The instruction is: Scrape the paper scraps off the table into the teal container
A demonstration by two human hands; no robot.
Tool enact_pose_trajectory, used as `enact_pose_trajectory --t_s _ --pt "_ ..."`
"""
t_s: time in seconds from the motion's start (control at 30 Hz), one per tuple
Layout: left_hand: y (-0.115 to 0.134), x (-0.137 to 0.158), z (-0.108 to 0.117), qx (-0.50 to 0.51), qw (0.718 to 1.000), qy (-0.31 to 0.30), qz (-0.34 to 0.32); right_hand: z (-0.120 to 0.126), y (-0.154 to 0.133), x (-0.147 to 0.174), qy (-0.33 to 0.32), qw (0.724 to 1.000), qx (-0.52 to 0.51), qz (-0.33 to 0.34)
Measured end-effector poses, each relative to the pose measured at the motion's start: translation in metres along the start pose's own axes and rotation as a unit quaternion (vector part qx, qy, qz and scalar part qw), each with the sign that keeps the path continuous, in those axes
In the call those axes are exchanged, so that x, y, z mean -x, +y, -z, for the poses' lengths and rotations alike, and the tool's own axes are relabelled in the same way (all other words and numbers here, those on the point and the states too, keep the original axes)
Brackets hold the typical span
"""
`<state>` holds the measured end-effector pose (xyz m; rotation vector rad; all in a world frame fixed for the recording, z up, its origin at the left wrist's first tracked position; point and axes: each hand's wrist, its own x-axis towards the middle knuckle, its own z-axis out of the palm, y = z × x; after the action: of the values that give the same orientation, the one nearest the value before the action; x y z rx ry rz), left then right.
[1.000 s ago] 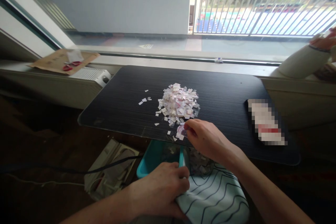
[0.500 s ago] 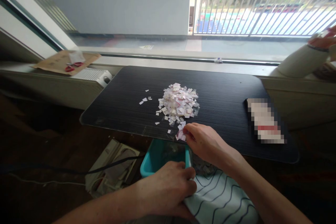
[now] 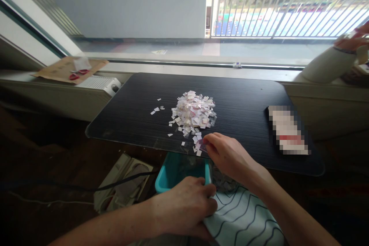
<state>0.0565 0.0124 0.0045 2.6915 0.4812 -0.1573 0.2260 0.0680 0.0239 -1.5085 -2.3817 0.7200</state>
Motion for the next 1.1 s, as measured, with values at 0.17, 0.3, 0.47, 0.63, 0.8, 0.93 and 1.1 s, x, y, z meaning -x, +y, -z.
enact_pose_trajectory --t_s 0.17,0.3,0.47,0.63,0.8,0.93,1.1 --pt "-0.001 -0.001 0.002 0.004 1.000 -0.011 0.003 -0.001 0.003 -0.002 -0.023 1.000 0.002 0.004" --pt "-0.002 -0.001 0.001 0.005 1.000 -0.003 0.002 -0.001 0.003 -0.001 -0.029 0.999 -0.018 0.016" --pt "-0.002 0.000 0.001 0.003 1.000 -0.002 0.004 -0.001 0.005 -0.001 -0.012 1.000 0.001 -0.002" --pt "-0.002 0.000 0.002 0.007 1.000 0.001 0.002 -0.001 0.002 -0.004 -0.044 0.998 -0.021 0.034" --pt "-0.003 -0.001 0.003 0.009 1.000 -0.011 0.001 0.000 0.006 -0.015 0.005 1.000 0.018 0.005" --pt "-0.003 0.000 0.002 0.005 1.000 -0.008 0.003 -0.001 0.008 -0.014 -0.029 0.999 0.021 0.021" --pt "-0.003 0.000 0.002 0.011 1.000 -0.004 -0.002 0.000 0.006 -0.015 -0.007 1.000 0.019 0.008"
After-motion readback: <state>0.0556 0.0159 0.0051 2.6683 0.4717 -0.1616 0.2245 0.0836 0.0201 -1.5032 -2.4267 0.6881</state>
